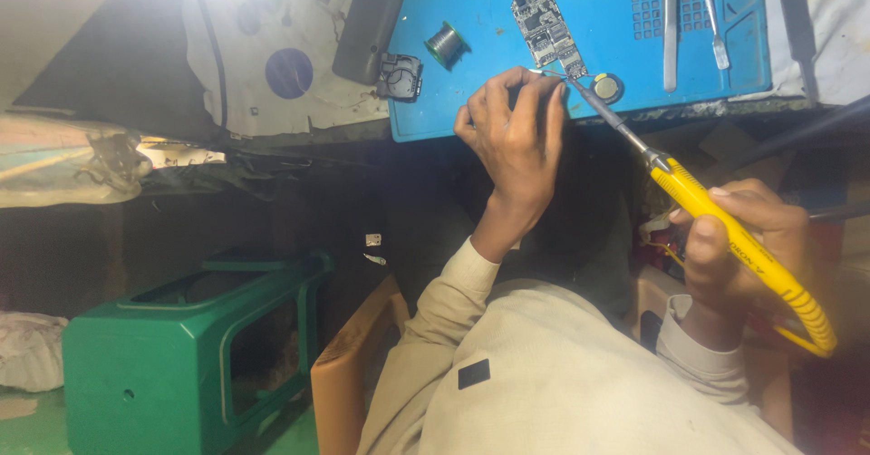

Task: The person solders components on a small circuit board held on a blue work mat, using a yellow soldering iron in the right hand while the left hand steadies the board and wires. They reposition the board, handle solder wire, then switch to a hot air rework gun and continue heating the board before setting it down.

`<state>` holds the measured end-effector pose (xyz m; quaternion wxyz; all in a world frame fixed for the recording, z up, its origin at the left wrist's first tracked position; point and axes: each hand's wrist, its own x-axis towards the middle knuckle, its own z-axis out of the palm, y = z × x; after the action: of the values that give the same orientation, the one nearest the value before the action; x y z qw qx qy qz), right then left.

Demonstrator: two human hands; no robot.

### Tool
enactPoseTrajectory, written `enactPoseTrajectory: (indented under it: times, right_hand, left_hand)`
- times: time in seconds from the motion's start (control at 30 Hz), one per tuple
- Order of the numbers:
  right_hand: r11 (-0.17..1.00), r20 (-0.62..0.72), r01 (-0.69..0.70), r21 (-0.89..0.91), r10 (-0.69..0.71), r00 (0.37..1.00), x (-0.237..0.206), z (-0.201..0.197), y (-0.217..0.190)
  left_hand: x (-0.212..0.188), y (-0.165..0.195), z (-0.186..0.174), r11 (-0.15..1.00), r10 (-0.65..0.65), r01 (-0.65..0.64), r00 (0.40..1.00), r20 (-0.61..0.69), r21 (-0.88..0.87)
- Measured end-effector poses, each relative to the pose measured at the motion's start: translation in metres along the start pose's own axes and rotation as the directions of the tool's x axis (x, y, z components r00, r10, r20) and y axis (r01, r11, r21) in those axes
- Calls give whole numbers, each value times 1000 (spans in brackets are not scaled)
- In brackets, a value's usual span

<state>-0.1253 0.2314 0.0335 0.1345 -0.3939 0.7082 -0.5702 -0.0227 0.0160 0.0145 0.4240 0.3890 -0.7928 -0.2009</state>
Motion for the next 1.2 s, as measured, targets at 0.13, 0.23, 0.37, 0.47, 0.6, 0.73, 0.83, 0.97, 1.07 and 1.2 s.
enactPoseTrajectory:
  times: [0.13, 0.23, 0.37, 0.47, 0.6, 0.73, 0.83, 0.97, 1.07, 1.2]
  right_hand:
    - [999, 49, -17, -34, 19, 999, 2, -1, -3]
    - [998, 47, 62, 0, -62, 997, 8, 3, -12]
    - [979, 75, 175, -99, -168, 983, 18, 1, -24]
    - [957, 147, 194, -216, -165, 975, 14, -6, -16]
    - [991, 96, 42, -124, -30, 995, -5, -19, 8]
    - [972, 212, -235, 8, 228, 950, 1, -48, 1]
    - [921, 239, -389, -7, 379, 894, 18, -49, -23]
    - [992, -130, 49, 119, -33, 991, 21, -1, -21]
    - [953, -323, 231, 194, -160, 933, 5, 15, 6]
    - [969, -268, 187, 164, -138, 953, -13, 6, 34]
  left_hand:
    - [0, 1, -1, 1000, -2, 2, 1000, 9, -8]
    - [0, 1, -1, 1000, -3, 3, 1000, 10, -4]
    - [0, 1, -2, 1000, 0, 0, 1000, 13, -9]
    - [1, 0, -1, 1000, 4, -4, 1000, 12, -9]
    - [0, 0, 0, 1000, 6, -6, 1000, 8, 2]
    - [1, -1, 2, 1000, 4, -4, 1000, -6, -2]
    - [0, 0, 2, 1000, -3, 2, 1000, -11, -17]
    - [0, 1, 2, 1000, -5, 5, 1000, -26, -24]
    - [0, 0, 0, 1000, -11, 11, 1000, -15, -27]
    - [1, 0, 1, 1000, -10, 10, 1000, -18, -9]
